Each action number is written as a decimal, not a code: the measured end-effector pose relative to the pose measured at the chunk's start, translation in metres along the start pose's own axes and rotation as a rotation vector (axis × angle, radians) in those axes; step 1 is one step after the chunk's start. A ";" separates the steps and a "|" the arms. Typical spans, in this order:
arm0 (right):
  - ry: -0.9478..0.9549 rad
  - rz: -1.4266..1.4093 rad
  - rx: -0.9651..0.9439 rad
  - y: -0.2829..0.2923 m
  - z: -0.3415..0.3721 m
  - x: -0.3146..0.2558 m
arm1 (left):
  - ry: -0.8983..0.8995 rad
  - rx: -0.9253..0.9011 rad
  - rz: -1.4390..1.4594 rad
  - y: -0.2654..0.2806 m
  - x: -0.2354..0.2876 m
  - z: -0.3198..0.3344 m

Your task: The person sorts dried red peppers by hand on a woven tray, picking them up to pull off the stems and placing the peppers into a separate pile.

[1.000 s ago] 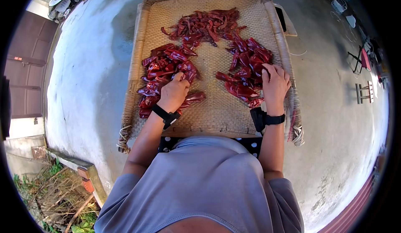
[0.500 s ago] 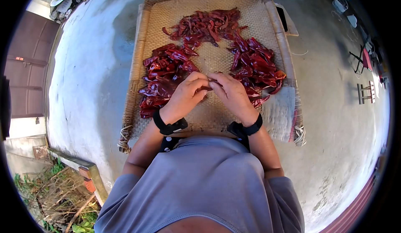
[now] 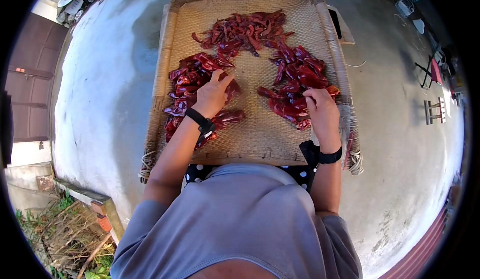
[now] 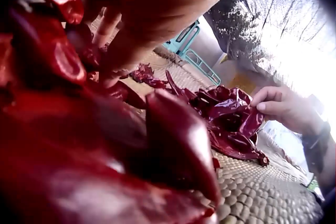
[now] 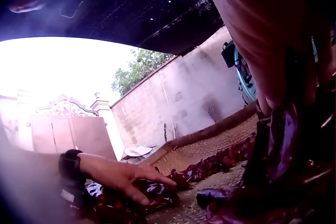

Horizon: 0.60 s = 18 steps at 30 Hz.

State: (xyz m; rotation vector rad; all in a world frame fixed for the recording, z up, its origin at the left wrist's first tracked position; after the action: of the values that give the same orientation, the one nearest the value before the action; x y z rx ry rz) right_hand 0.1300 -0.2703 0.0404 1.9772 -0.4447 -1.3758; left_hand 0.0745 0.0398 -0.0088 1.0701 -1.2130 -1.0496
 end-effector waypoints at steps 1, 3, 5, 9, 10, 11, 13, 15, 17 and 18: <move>0.004 0.047 -0.002 -0.001 0.002 0.006 | -0.008 0.002 -0.016 0.002 0.003 -0.001; 0.006 0.150 -0.008 0.000 0.005 0.010 | 0.003 -0.003 -0.040 0.005 0.007 -0.002; 0.005 0.258 -0.011 0.002 0.006 0.006 | -0.008 -0.017 -0.039 0.002 0.005 -0.005; 0.112 0.241 0.189 0.002 0.000 -0.015 | -0.028 0.031 -0.014 -0.016 -0.005 -0.009; 0.133 0.208 0.205 0.002 -0.002 -0.017 | -0.022 0.067 -0.018 -0.016 -0.004 -0.008; 0.153 0.175 0.221 0.003 -0.003 -0.020 | -0.041 0.048 -0.004 -0.016 -0.005 -0.007; 0.195 0.114 0.234 0.000 -0.004 -0.029 | -0.079 0.011 0.023 -0.005 -0.005 -0.004; 0.213 0.040 0.198 -0.006 -0.004 -0.041 | -0.061 0.045 0.056 0.009 0.002 0.000; 0.205 -0.047 0.112 -0.016 -0.002 -0.054 | -0.057 0.086 0.147 0.024 0.010 0.005; 0.118 -0.175 0.007 -0.024 -0.002 -0.060 | -0.062 0.112 0.222 0.032 0.016 0.008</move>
State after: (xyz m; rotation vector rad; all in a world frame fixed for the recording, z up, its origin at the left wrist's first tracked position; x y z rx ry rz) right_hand 0.1064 -0.2155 0.0651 2.1312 -0.2262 -1.3541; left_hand 0.0684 0.0298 0.0257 0.9681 -1.4192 -0.8574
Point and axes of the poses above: each hand's wrist, its own z-axis away from the middle knuckle, its own y-axis out of the back of the hand, x = y × z, the point moved 2 cm from there along -z, towards the middle knuckle, and after that the axes turned 7 degrees about -z, right-handed, at the moved point
